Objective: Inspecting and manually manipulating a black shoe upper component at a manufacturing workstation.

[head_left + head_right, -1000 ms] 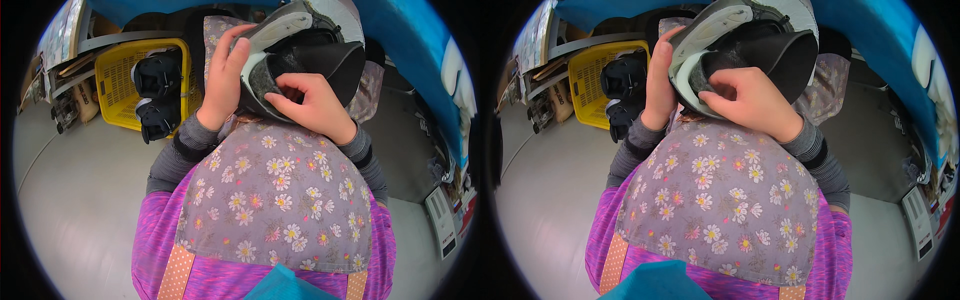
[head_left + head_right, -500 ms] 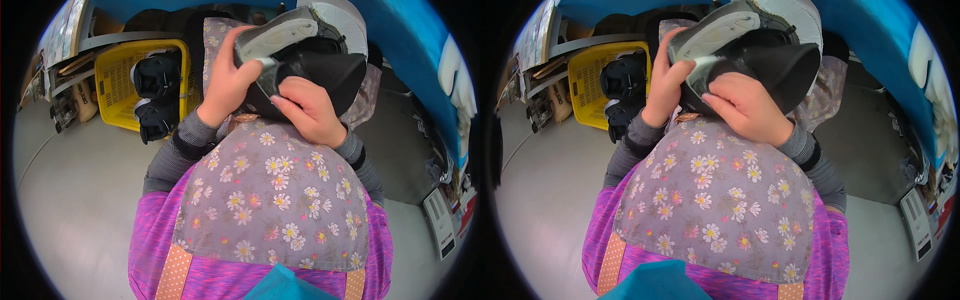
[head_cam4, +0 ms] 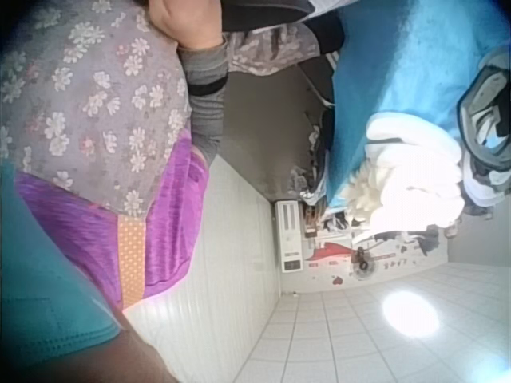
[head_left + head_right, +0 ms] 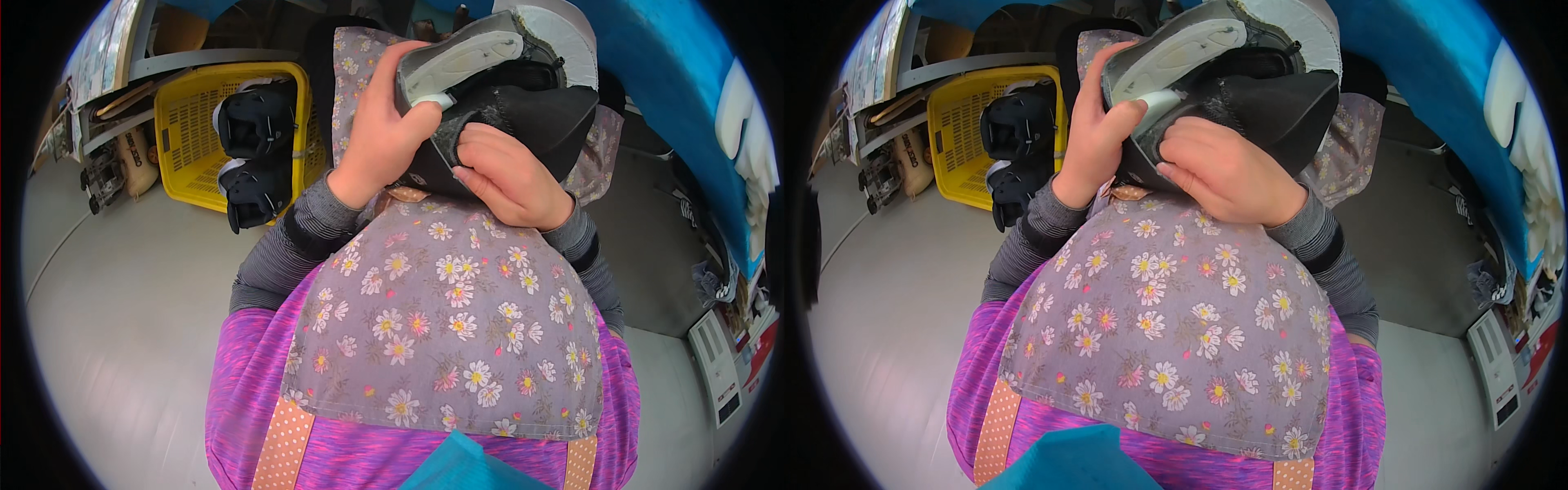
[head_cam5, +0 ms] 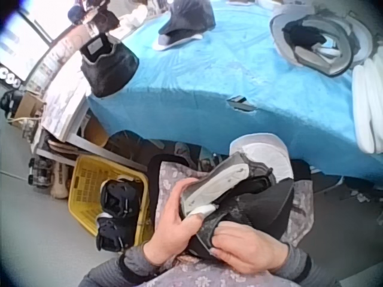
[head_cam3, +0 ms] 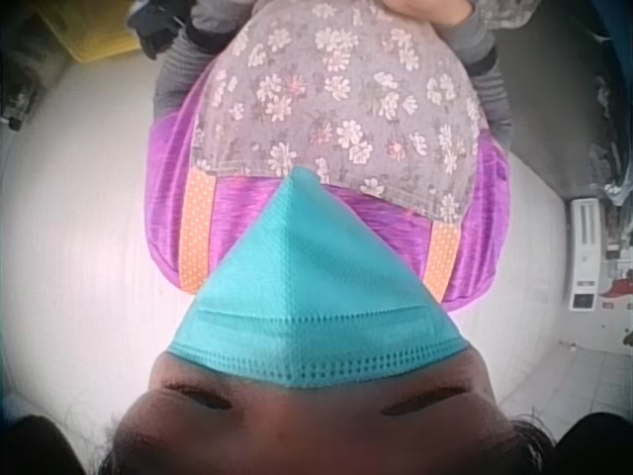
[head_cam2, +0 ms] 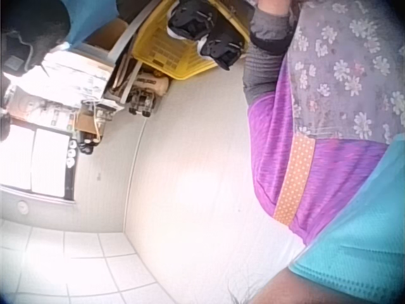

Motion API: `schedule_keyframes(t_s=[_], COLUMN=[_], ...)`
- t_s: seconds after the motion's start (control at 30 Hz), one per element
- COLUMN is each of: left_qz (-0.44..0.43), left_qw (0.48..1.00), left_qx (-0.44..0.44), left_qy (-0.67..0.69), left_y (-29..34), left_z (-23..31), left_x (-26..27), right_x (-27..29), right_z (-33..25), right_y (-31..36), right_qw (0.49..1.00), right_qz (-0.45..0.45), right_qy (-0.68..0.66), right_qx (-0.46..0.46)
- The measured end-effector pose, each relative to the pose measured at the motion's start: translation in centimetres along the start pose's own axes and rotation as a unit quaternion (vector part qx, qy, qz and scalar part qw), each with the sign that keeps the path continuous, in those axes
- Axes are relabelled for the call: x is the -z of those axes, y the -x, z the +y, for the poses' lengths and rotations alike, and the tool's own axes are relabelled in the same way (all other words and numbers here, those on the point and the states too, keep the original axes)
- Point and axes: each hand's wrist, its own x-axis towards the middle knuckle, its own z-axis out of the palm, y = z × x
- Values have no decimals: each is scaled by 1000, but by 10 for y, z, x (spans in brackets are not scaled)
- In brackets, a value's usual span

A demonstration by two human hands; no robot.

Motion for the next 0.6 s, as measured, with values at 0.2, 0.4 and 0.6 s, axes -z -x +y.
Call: schedule_keyframes(t_s=[0.2, 0.4, 0.6], left_qz=[4, 1, 12], left_qw=[1000, 999, 997], left_qx=[11, 24, -15], left_qy=[14, -47, -78], left_y=[1, -3, -6], left_z=[2, 5, 1], left_x=[2, 1, -3], right_x=[7, 3, 2], right_z=[13, 2, 7], right_y=[6, 6, 5], right_qw=[991, 999, 999], right_qz=[-3, -12, 10], right_qy=[-56, -24, -29], right_qx=[-118, -38, 16])
